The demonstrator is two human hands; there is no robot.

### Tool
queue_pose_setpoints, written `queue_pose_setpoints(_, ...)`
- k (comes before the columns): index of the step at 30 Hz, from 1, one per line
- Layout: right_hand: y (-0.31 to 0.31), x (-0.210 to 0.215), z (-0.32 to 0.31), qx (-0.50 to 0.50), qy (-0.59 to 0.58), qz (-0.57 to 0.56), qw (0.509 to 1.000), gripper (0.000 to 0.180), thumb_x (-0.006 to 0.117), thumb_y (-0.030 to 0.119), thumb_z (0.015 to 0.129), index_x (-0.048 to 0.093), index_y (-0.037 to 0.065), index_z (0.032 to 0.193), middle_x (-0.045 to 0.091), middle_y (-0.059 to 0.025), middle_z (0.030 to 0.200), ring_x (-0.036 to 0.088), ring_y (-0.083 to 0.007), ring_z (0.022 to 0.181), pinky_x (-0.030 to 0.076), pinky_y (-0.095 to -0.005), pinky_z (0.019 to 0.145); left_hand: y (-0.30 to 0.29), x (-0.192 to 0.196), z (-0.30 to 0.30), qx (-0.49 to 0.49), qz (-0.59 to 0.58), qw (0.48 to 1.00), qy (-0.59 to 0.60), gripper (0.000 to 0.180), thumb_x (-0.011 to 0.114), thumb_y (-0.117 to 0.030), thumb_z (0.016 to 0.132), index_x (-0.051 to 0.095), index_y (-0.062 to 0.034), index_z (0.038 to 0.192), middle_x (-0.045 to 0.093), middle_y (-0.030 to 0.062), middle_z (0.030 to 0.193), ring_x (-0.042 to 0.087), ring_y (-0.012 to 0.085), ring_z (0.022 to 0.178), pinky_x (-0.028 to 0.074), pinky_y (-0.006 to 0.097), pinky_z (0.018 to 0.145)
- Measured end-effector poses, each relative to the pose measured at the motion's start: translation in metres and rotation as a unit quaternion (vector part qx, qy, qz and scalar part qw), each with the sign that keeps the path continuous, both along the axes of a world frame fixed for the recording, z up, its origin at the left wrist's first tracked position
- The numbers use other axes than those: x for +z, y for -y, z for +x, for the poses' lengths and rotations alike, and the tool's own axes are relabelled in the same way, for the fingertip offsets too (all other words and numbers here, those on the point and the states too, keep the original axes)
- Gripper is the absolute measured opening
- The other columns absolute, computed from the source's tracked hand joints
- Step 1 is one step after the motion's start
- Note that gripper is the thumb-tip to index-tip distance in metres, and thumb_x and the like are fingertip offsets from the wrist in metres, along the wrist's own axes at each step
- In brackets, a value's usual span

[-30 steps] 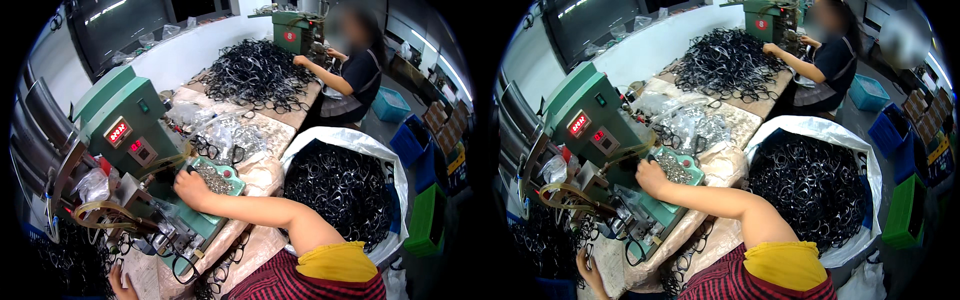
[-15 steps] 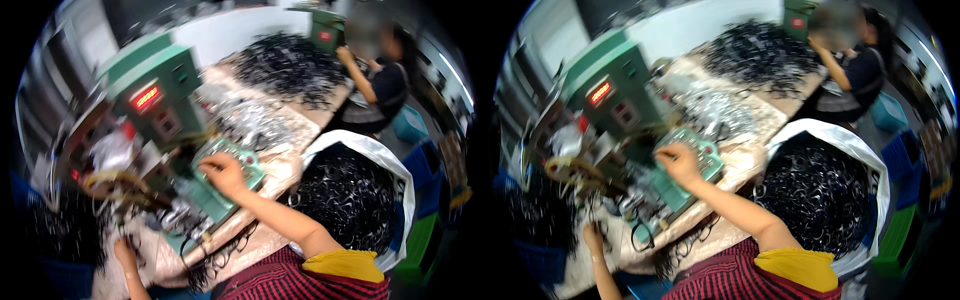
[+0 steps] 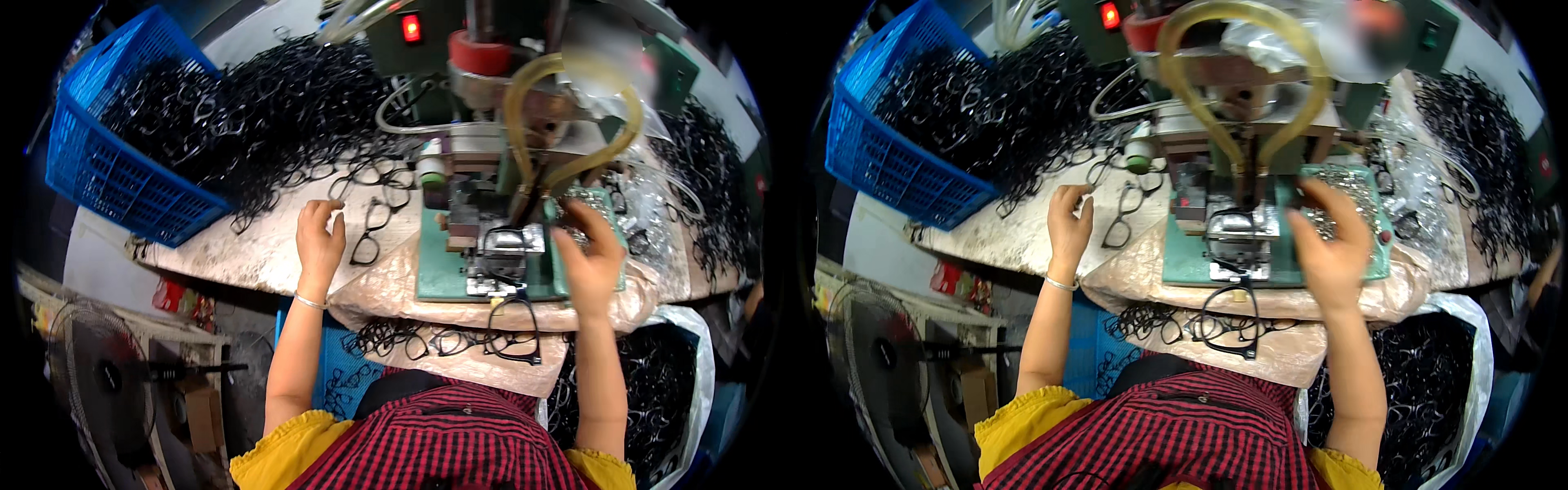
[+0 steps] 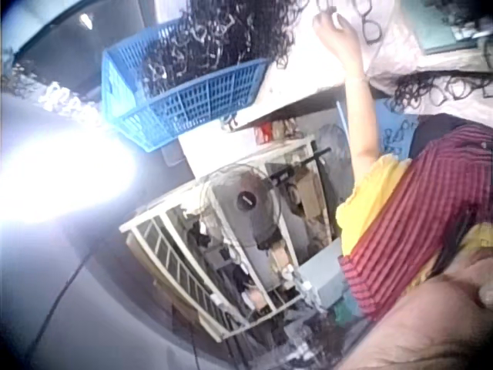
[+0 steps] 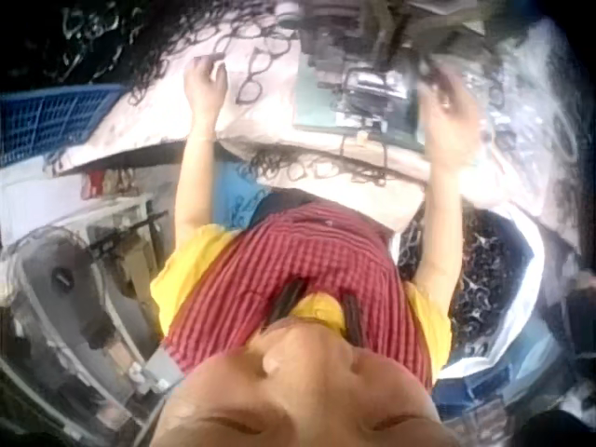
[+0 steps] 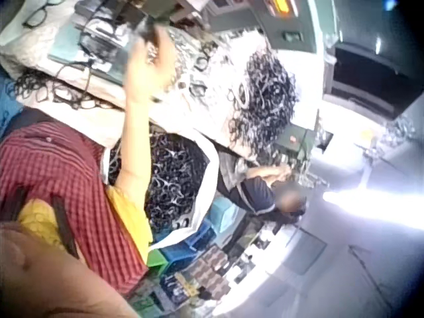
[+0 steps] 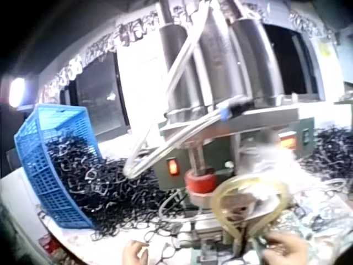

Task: The person assembles eyeglasses by inserting small metal components into the frame arms using a press machine. They pick up frames from a pile, place them in the machine, add the components, and operate the press. Finished frames are placed into a blue basket.

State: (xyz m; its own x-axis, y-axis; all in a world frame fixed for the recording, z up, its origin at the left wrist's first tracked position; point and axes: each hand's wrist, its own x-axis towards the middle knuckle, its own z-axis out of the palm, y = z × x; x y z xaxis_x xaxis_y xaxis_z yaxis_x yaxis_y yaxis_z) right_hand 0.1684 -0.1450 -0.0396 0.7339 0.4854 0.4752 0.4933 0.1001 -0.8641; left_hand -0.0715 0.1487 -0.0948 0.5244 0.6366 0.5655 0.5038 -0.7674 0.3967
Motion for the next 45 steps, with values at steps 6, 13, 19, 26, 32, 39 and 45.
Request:
queue_pose_setpoints(6, -0.032, -0.001, -0.019, 0.015, -0.135, 0.138, 0.981, 0.051, 0.068, -0.004, 0.078, 0.049, -0.003, 0.125, 0.064, -0.0043, 0.087, 0.058, -0.0098, 0.089, 0.045, -0.023, 0.085, 0.009, -0.033, 0.035, 0.009, -0.158, 0.97, -0.183, 0.037, 0.079, -0.026, 0.076, 0.064, -0.0039, 0.102, 0.062, 0.0148, 0.089, 0.06, 0.0316, 0.077, 0.049, 0.04, 0.07)
queue_pose_setpoints(13, -0.041, 0.025, -0.031, 0.108, -0.216, 0.153, 0.958, 0.058, 0.065, -0.005, 0.078, 0.04, -0.007, 0.131, 0.066, -0.0077, 0.091, 0.059, -0.0123, 0.094, 0.044, -0.0264, 0.09, 0.012, -0.016, 0.038, 0.006, -0.28, 0.956, 0.083, 0.015, 0.061, -0.016, 0.093, 0.06, -0.0023, 0.098, 0.063, 0.0117, 0.08, 0.064, 0.0199, 0.071, 0.051, 0.031, 0.063)
queue_pose_setpoints(19, -0.014, 0.041, -0.038, 0.12, -0.16, 0.101, 0.975, 0.055, 0.064, -0.005, 0.08, 0.041, -0.006, 0.13, 0.064, -0.0116, 0.1, 0.059, -0.0142, 0.096, 0.046, -0.0272, 0.088, 0.122, 0.093, 0.057, -0.338, 0.019, 0.897, 0.284, 0.009, 0.052, -0.008, 0.097, 0.061, -0.0053, 0.099, 0.066, 0.0102, 0.086, 0.065, 0.0212, 0.075, 0.052, 0.03, 0.064)
queue_pose_setpoints(26, -0.045, 0.018, -0.038, 0.094, -0.166, 0.153, 0.97, 0.05, 0.069, -0.002, 0.081, 0.044, -0.005, 0.124, 0.064, -0.0087, 0.095, 0.061, -0.0114, 0.087, 0.046, -0.0243, 0.083, 0.138, 0.114, 0.075, -0.409, -0.054, 0.838, 0.358, 0.02, 0.064, -0.021, 0.092, 0.064, -0.0037, 0.103, 0.057, 0.0128, 0.096, 0.061, 0.0204, 0.073, 0.056, 0.032, 0.065)
queue_pose_setpoints(32, -0.049, 0.006, -0.041, 0.039, -0.096, 0.18, 0.978, 0.054, 0.068, -0.003, 0.081, 0.041, -0.003, 0.129, 0.065, -0.0091, 0.092, 0.06, -0.0131, 0.092, 0.045, -0.0269, 0.087, 0.133, 0.162, 0.071, -0.408, -0.038, 0.851, 0.329, 0.019, 0.056, -0.014, 0.098, 0.057, -0.0012, 0.112, 0.058, 0.0149, 0.102, 0.06, 0.0177, 0.085, 0.056, 0.026, 0.063)
queue_pose_setpoints(39, -0.048, -0.003, -0.042, 0.002, -0.098, 0.18, 0.979, 0.057, 0.07, -0.002, 0.08, 0.043, -0.003, 0.129, 0.067, -0.0061, 0.086, 0.06, -0.014, 0.095, 0.044, -0.0271, 0.091, 0.117, 0.155, 0.094, -0.403, -0.153, 0.798, 0.421, 0.007, 0.052, -0.005, 0.097, 0.053, 0.0024, 0.099, 0.062, 0.0168, 0.097, 0.067, 0.0226, 0.075, 0.06, 0.03, 0.058)
queue_pose_setpoints(45, -0.04, 0.001, -0.036, 0.039, -0.232, 0.226, 0.945, 0.05, 0.068, -0.002, 0.081, 0.047, -0.003, 0.127, 0.066, -0.0055, 0.091, 0.059, -0.0141, 0.097, 0.044, -0.0286, 0.093, 0.122, 0.102, 0.059, -0.346, -0.133, 0.815, 0.446, 0.014, 0.049, -0.017, 0.101, 0.052, -0.0039, 0.106, 0.057, 0.0125, 0.107, 0.06, 0.023, 0.095, 0.056, 0.034, 0.062)
